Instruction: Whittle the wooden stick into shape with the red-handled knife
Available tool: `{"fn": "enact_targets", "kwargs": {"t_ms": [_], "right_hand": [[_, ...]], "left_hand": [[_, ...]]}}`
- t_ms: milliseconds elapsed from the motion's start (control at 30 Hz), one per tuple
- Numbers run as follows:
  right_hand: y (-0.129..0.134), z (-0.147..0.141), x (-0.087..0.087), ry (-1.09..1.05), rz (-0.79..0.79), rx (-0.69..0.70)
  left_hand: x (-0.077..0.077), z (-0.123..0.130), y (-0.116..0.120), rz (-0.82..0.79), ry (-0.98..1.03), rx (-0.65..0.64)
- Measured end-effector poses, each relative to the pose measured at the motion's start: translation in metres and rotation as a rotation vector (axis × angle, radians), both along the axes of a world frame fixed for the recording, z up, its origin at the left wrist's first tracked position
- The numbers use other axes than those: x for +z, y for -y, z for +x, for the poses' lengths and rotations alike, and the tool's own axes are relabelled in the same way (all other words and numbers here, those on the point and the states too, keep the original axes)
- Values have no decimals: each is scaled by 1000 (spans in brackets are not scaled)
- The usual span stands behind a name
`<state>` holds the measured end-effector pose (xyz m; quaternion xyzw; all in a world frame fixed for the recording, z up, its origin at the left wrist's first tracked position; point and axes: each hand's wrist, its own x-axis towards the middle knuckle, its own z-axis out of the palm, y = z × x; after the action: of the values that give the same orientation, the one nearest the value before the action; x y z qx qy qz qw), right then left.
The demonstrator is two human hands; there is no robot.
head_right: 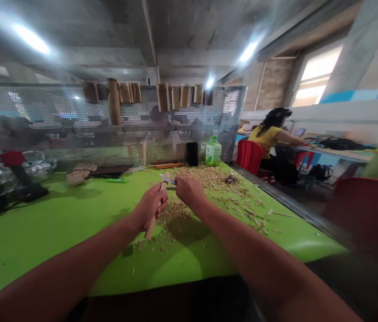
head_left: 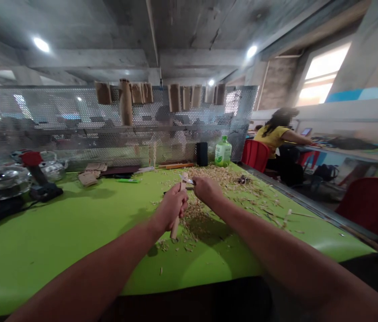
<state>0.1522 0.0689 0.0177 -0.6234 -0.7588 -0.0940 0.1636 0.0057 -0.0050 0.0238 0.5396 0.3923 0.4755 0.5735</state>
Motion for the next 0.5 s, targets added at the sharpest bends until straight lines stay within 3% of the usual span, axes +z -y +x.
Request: {"fn": "enact_targets", "kwargs": {"t_ms": [400, 500], "right_hand": [[-2, -3, -7, 15, 30, 37], [-13, 13, -5, -46, 28, -46]], "left_hand": [[6, -1, 4, -29, -28, 16], [6, 2, 17, -31, -56, -30]]}}
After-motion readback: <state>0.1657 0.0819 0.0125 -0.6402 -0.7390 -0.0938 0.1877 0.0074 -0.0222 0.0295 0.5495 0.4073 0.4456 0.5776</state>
